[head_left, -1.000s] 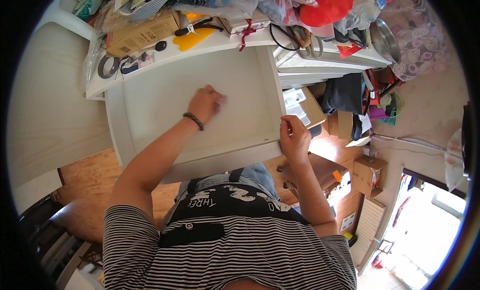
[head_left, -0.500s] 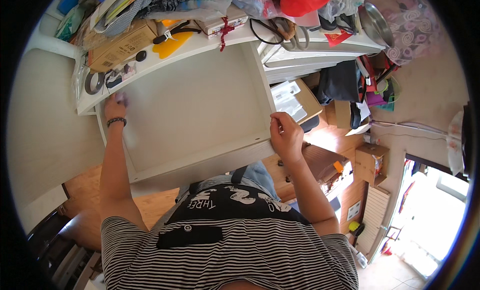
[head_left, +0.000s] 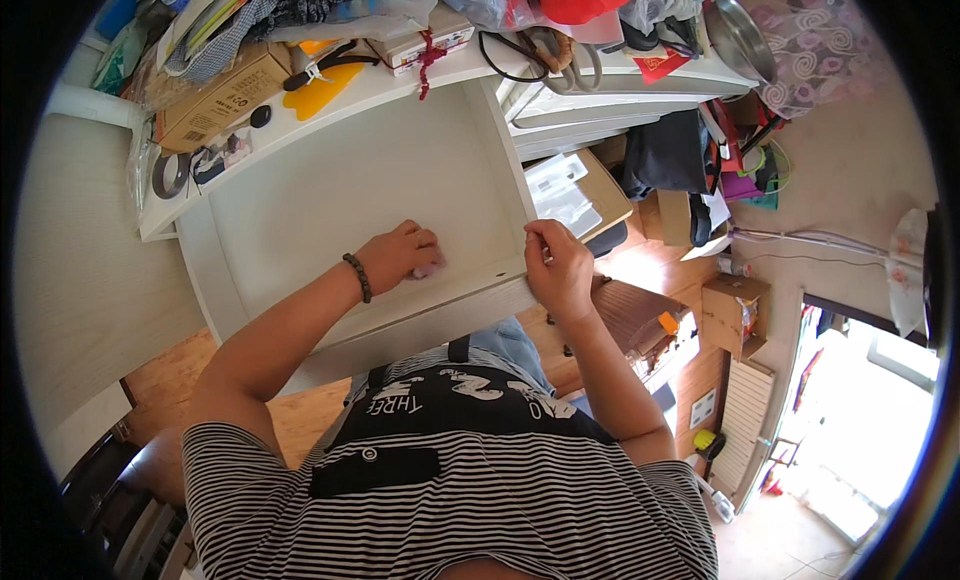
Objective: The person wipes the inside of a white drawer with a cloth, then places various items into it. They handle a metal bowl, a plastic container, and several small packaged items, arranging them inside the drawer in a cluttered room.
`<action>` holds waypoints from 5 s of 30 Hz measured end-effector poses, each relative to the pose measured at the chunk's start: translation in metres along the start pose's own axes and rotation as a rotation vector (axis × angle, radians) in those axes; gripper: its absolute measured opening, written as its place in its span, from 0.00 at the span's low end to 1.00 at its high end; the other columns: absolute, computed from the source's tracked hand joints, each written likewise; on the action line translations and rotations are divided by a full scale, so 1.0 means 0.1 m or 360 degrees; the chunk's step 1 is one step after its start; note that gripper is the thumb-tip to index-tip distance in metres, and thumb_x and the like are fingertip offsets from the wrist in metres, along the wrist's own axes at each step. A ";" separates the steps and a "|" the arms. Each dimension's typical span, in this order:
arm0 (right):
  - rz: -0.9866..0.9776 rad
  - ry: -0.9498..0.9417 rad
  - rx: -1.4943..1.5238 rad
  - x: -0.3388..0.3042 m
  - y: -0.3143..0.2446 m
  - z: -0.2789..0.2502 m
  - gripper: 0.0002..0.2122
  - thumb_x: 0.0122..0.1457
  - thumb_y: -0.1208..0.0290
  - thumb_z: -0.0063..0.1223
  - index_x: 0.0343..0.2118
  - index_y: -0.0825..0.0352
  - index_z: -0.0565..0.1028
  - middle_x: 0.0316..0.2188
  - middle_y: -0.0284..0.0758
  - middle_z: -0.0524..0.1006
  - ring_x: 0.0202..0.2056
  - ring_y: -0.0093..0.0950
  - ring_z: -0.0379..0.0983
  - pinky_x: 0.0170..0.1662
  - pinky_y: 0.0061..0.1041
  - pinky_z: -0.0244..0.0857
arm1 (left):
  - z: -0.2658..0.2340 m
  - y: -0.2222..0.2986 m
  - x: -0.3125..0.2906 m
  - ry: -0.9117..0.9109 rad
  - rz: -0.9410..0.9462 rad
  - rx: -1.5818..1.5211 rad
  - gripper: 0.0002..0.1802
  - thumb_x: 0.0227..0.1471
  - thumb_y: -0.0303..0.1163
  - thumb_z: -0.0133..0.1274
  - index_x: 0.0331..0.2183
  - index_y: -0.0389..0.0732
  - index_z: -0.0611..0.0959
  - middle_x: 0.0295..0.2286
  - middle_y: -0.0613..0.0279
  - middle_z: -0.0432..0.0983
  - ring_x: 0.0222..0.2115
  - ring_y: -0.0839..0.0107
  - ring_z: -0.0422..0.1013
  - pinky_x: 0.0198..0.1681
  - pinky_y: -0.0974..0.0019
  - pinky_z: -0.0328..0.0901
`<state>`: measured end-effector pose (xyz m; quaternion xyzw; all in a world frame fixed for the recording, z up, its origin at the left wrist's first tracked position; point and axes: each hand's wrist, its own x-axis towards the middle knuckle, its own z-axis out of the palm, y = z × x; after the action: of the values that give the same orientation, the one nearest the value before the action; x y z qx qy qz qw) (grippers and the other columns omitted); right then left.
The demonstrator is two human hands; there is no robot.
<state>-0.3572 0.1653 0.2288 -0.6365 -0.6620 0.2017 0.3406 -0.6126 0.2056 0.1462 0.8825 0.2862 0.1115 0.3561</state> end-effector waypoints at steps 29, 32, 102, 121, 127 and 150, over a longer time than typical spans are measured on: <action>0.0004 -0.0049 0.0001 0.02 -0.06 -0.02 0.05 0.48 0.82 0.51 0.29 0.69 0.73 0.23 0.39 0.75 0.21 0.34 0.72 0.25 0.25 0.66 | -0.79 -0.88 -0.96 0.1568 -0.1185 -0.1839 0.23 0.45 0.13 0.43 0.44 0.38 0.76 0.37 0.63 0.75 0.35 0.74 0.71 0.38 0.71 0.66; 0.0053 -0.0068 0.0060 0.02 -0.06 0.00 0.04 0.49 0.82 0.51 0.29 0.69 0.73 0.23 0.39 0.75 0.21 0.33 0.73 0.25 0.25 0.67 | -0.67 -1.07 -1.22 0.1585 -0.1170 -0.1738 0.22 0.44 0.13 0.45 0.43 0.40 0.77 0.38 0.61 0.75 0.37 0.71 0.71 0.40 0.68 0.66; -0.0025 -0.0114 0.0011 0.00 -0.02 0.01 0.03 0.51 0.82 0.49 0.29 0.70 0.74 0.21 0.39 0.74 0.20 0.29 0.71 0.25 0.23 0.65 | -0.37 -0.76 0.78 0.0681 -0.0156 0.1095 0.20 0.46 0.25 0.45 0.45 0.40 0.74 0.38 0.61 0.68 0.42 0.63 0.65 0.46 0.66 0.66; -0.0011 -0.0157 -0.0007 0.00 0.02 0.02 0.04 0.52 0.81 0.49 0.30 0.70 0.74 0.22 0.38 0.74 0.20 0.27 0.71 0.24 0.22 0.65 | -1.14 -2.30 -1.91 0.0081 -0.1781 0.1725 0.26 0.53 0.27 0.37 0.54 0.32 0.64 0.55 0.43 0.56 0.57 0.53 0.53 0.59 0.52 0.48; 0.0088 -0.0143 -0.0122 -0.01 -0.05 0.02 0.03 0.53 0.80 0.49 0.30 0.70 0.74 0.22 0.40 0.74 0.21 0.30 0.71 0.24 0.24 0.64 | -1.20 -1.95 -1.72 -0.0043 -0.2078 0.1625 0.22 0.52 0.29 0.40 0.50 0.36 0.70 0.52 0.49 0.61 0.54 0.55 0.55 0.55 0.57 0.51; 0.0095 -0.0031 -0.0189 -0.03 -0.04 0.04 0.03 0.53 0.78 0.47 0.28 0.69 0.73 0.19 0.39 0.73 0.19 0.33 0.69 0.24 0.27 0.63 | -0.52 -0.10 -2.06 -0.1674 -0.1606 0.0493 0.09 0.43 0.28 0.52 0.29 0.36 0.83 0.32 0.49 0.77 0.33 0.57 0.74 0.36 0.58 0.67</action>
<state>-0.3627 0.1630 0.2281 -0.6731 -0.6568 0.1782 0.2896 -0.8048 0.1207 0.1786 0.6208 0.4608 -0.5444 0.3256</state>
